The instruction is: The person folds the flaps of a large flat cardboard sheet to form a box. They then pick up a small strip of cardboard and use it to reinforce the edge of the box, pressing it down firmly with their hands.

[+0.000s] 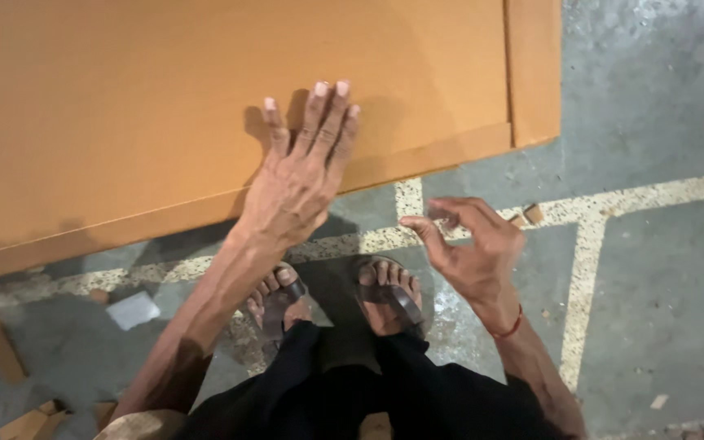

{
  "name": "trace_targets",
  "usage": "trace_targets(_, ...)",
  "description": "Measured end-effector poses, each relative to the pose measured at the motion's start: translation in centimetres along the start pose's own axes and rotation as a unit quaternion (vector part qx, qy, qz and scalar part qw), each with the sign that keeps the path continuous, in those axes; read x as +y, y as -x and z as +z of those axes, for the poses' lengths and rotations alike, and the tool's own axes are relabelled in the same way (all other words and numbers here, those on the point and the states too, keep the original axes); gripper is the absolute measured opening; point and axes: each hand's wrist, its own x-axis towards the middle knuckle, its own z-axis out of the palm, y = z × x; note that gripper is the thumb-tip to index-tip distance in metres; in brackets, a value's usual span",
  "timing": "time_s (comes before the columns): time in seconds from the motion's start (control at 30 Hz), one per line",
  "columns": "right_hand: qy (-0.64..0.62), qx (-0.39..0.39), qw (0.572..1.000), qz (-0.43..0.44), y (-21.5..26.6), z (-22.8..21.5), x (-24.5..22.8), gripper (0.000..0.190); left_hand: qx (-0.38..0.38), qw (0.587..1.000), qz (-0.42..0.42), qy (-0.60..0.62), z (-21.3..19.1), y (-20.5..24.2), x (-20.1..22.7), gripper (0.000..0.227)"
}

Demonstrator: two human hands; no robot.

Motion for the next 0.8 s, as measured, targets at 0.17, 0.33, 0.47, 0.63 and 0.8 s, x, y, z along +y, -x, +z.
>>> trace_targets(0.17, 0.109, 0.023, 0.95, -0.291, -3.7, 0.8, 1.7, 0.054, -0.011, 0.998, 0.0, -0.067, 0.5, 0.1, 0.0, 0.086)
trace_targets(0.33, 0.08, 0.006, 0.932, -0.354, -6.3, 2.1, 1.3, 0.043, 0.004, 1.0, 0.006, 0.008, 0.0, 0.3, 0.0, 0.085)
trace_targets(0.47, 0.083, 0.056, 0.924, -0.369, -6.2, 3.1, 1.0, 0.033, 0.022, 0.999, 0.008, -0.036, 0.0, 0.3, -0.1, 0.085)
trace_targets(0.63, 0.097, 0.077, 0.923, -0.365, -5.7, 3.8, 0.8, 0.027, 0.013, 0.984, 0.003, 0.18, -0.2, 1.3, -1.4, 0.094)
trace_targets(0.8, 0.101, 0.081, 0.92, -0.369, -5.4, 4.2, 1.1, 0.032, 0.085, 0.985, -0.015, 0.147, 0.3, 5.3, -3.4, 0.077)
